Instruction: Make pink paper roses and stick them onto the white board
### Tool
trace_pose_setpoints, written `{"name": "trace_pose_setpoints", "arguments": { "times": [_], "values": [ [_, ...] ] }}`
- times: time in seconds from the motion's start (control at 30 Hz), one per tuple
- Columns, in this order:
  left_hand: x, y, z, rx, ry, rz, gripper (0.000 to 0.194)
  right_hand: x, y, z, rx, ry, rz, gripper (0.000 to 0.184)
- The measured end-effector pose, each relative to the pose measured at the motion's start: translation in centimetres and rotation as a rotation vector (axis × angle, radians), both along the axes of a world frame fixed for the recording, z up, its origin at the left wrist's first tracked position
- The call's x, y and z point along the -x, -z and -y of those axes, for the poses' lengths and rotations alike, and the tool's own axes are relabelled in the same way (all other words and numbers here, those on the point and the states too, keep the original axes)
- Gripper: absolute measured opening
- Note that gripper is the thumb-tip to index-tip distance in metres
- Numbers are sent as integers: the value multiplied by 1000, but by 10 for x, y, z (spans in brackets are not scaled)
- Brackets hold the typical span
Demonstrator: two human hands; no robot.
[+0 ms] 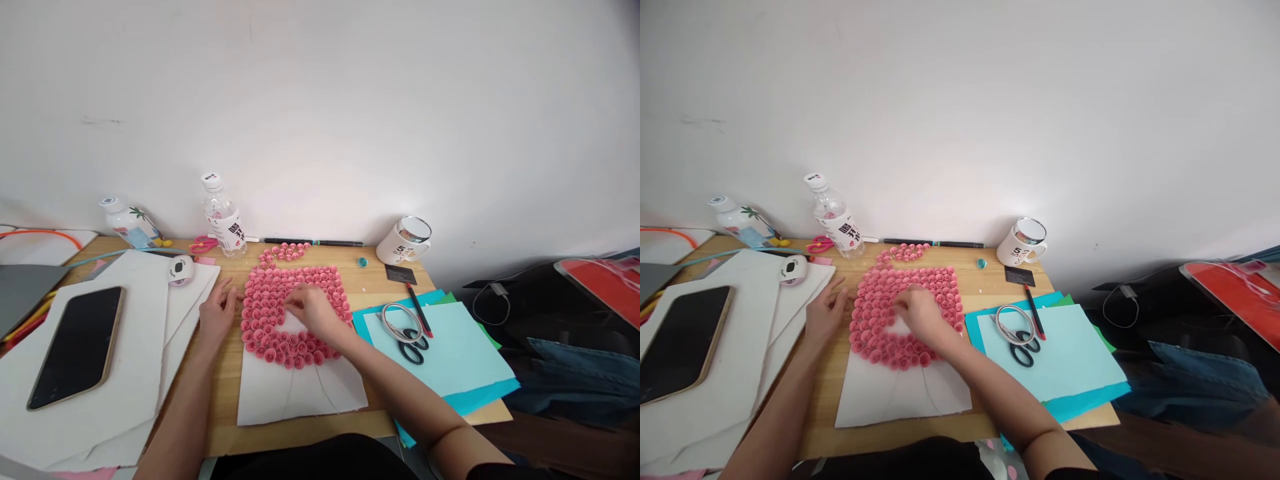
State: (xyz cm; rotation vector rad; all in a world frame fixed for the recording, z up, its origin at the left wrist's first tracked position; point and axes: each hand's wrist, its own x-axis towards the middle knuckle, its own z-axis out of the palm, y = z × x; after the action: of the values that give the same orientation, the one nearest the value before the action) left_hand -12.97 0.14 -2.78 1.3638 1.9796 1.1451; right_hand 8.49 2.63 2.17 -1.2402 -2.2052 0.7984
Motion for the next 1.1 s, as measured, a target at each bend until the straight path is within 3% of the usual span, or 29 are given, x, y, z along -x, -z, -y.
{"name": "trace_pose_setpoints", "arguments": {
  "times": [0.17, 0.27, 0.37, 0.73, 0.93, 1.1],
  "values": [
    [1, 1, 0, -13, 8, -8, 54, -18, 1, -75, -127, 287, 210, 21],
    [1, 2, -1, -11, 17, -18, 55, -25, 10, -111, -127, 341, 266, 24],
    [2, 2, -1, -7, 13, -35, 55, -24, 20, -129, -118, 354, 312, 23],
    [0, 1, -1, -14, 17, 6, 56, -12, 42, -146, -111, 328, 400, 24],
    [2, 2, -1, -20, 15, -14, 54, -10, 40, -146, -110, 343, 390, 24],
    [2, 2, -1, -22, 19, -17, 54, -13, 29, -141, -118, 369, 314, 20]
  ]
}}
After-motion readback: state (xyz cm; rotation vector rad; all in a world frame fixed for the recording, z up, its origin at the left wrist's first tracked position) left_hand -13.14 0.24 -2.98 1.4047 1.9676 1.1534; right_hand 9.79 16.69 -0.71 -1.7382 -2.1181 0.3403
